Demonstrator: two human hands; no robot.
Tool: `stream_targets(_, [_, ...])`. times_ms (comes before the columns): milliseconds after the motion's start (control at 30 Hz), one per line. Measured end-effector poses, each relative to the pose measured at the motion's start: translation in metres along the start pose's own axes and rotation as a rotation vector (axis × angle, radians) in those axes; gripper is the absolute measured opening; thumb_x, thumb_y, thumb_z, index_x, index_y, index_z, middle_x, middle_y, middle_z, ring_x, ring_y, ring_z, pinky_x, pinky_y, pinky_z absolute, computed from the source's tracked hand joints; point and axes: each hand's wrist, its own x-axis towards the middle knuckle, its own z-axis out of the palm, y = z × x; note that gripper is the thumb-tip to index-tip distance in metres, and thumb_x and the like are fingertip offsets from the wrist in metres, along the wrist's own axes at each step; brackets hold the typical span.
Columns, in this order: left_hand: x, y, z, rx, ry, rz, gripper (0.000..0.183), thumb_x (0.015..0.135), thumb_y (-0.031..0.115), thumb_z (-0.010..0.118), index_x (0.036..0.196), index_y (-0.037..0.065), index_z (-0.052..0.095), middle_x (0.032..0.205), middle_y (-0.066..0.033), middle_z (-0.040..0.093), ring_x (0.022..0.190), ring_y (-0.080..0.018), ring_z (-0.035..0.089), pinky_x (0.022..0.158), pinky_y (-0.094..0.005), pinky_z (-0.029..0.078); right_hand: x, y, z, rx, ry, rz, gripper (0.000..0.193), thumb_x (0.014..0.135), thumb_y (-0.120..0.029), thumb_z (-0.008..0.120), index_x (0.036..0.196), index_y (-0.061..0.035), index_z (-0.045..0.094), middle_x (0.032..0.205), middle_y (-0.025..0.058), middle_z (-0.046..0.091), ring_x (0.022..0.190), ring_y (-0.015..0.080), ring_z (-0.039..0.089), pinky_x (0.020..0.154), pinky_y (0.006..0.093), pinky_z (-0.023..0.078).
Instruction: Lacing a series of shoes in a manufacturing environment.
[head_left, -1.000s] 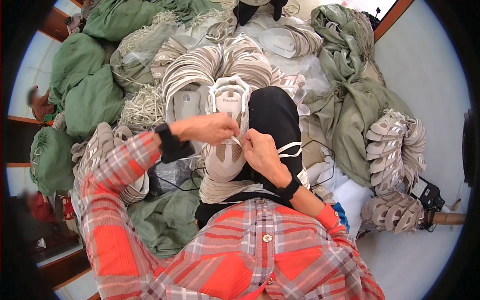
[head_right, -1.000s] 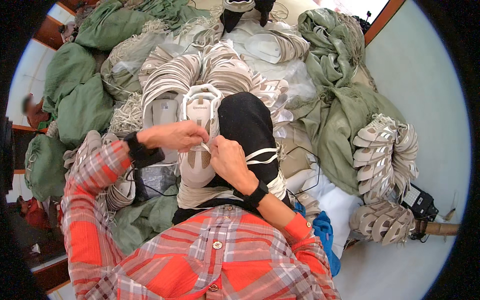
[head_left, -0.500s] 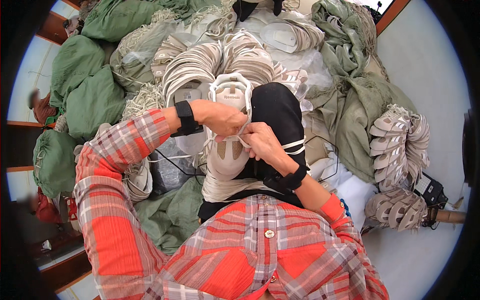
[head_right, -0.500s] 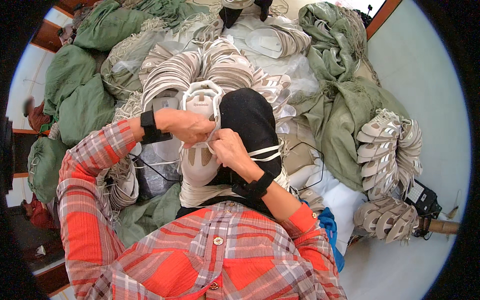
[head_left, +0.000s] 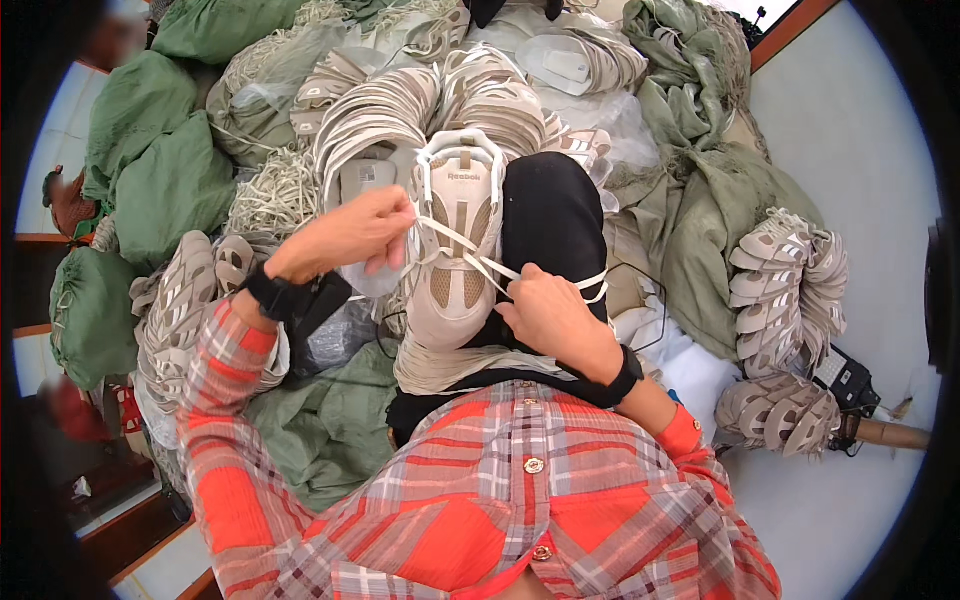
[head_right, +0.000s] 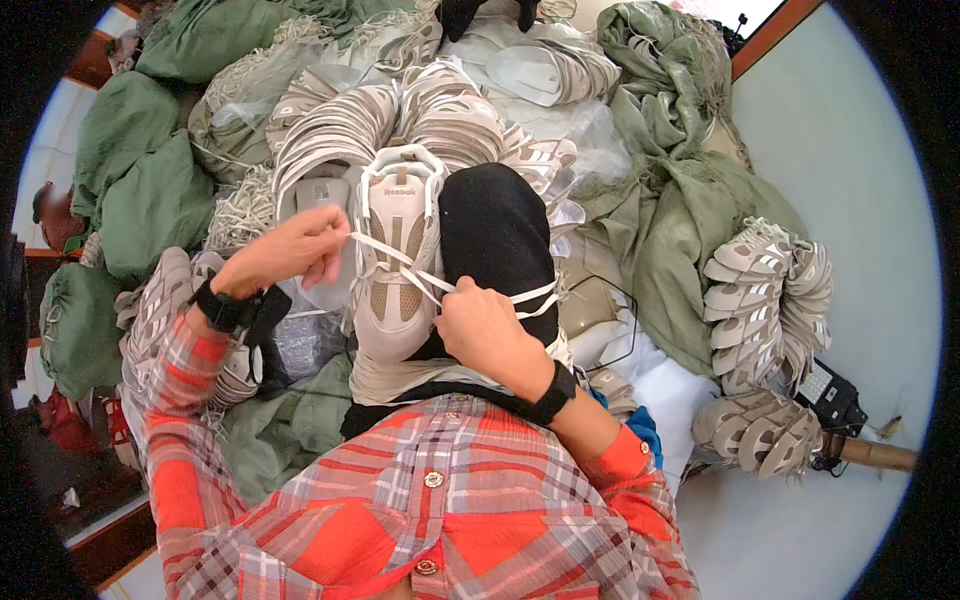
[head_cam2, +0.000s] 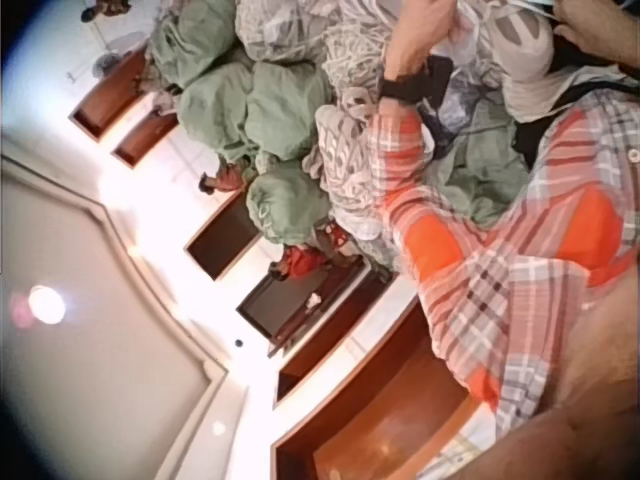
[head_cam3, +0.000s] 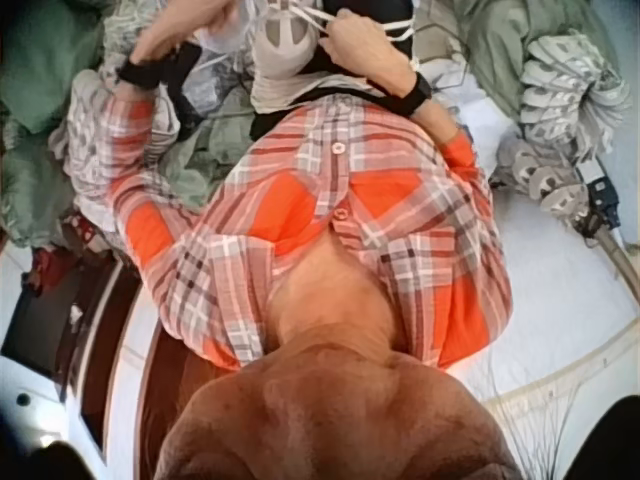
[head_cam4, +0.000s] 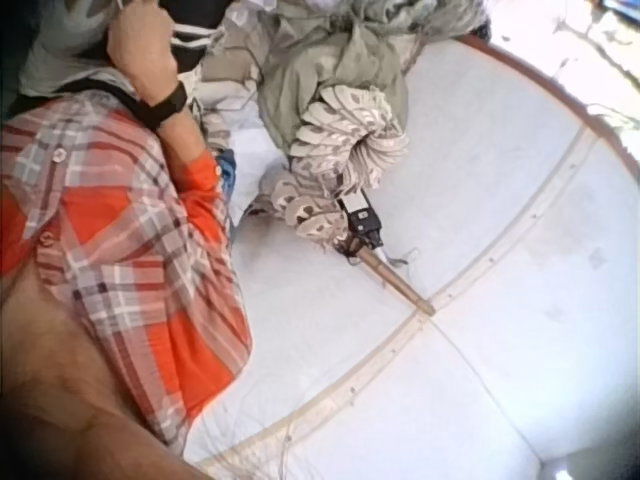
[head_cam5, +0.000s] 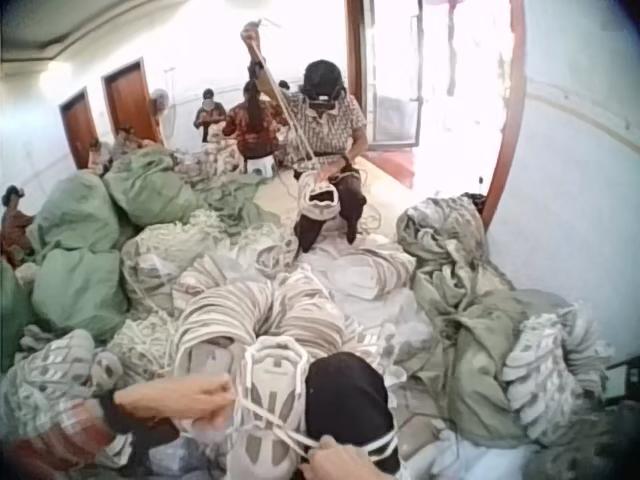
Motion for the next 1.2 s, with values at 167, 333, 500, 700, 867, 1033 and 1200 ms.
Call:
stream_targets(167, [-0.014,-0.028,0.025,-0.684,-0.104,-0.064,0.012,0.094,0.016,0.044,0.09,0.004,0.047,0.062,-0.0066,0.058,0.038,-0.0075,0.043,0.035,-0.0185,0.031,0.018,0.017,-0.012,0.639,-0.16,0.068,0.027,0.078,-0.021,0.069,0.072,0.0049,0.063,0.044,0.0061,0.044,0.049,0.0199,0.055,0.048,0.0322,0.044])
stream_targets(333, [-0.017,-0.048,0.05,-1.12,-0.246,0.05,0.015,0.094,0.017,0.045,0.089,0.004,0.048,0.063,-0.0071,0.057,0.038,-0.0081,0.041,0.038,-0.0206,0.033,0.011,0.018,-0.013,1.552,-0.543,0.471,0.023,0.091,-0.024,0.058,0.087,-0.0021,0.06,0.053,-0.0029,0.047,0.04,0.0094,0.043,0.036,0.0224,0.031])
stream_targets(500, [-0.011,-0.054,0.071,-1.481,-0.329,0.152,0.015,0.093,0.019,0.045,0.093,0.006,0.051,0.086,-0.0089,0.059,0.065,-0.0145,0.054,0.052,-0.0233,0.041,0.011,0.018,-0.009,1.889,-0.358,0.578,0.022,0.094,-0.022,0.052,0.094,-0.0012,0.059,0.062,0.0016,0.057,0.051,0.0144,0.056,0.042,0.0238,0.045])
stream_targets(700, [-0.002,-0.054,0.08,-1.535,-0.332,0.215,0.014,0.092,0.018,0.046,0.094,0.006,0.051,0.089,-0.0084,0.057,0.073,-0.0169,0.054,0.057,-0.0243,0.043,0.008,-0.003,-0.014,1.564,-0.556,0.591,0.036,0.095,-0.03,0.05,0.101,0.0037,0.058,0.056,0.0064,0.059,0.043,0.0161,0.059,0.036,0.0271,0.047])
stream_targets(867, [-0.008,-0.056,0.08,-1.545,-0.316,0.255,0.014,0.092,0.018,0.045,0.093,0.005,0.05,0.085,-0.0081,0.055,0.069,-0.0159,0.051,0.055,-0.0242,0.04,-0.012,0.0,0.001,0.112,0.084,0.045,0.027,0.083,-0.024,0.064,0.085,0.0013,0.056,0.058,0.0189,0.058,0.057,0.0354,0.061,0.051,0.0426,0.047])
stream_targets(1033, [-0.006,-0.053,0.086,-1.536,-0.276,0.241,0.013,0.092,0.018,0.044,0.093,0.006,0.05,0.083,-0.0081,0.053,0.065,-0.0155,0.049,0.052,-0.0235,0.038,-0.019,0.004,0.01,-0.013,-0.004,-0.053,0.027,0.083,-0.027,0.061,0.072,-0.0025,0.059,0.061,0.0163,0.059,0.059,0.0364,0.06,0.053,0.044,0.046])
stream_targets(1200, [-0.009,-0.046,0.098,-1.397,-0.202,0.206,0.017,0.093,0.021,0.045,0.097,0.005,0.052,0.084,-0.0078,0.058,0.064,-0.0135,0.056,0.05,-0.0218,0.042,-0.018,0.0,0.02,-0.152,0.204,-0.044,0.012,0.075,-0.016,0.061,0.07,-0.0047,0.059,0.065,0.0106,0.058,0.058,0.0286,0.06,0.052,0.0399,0.045])
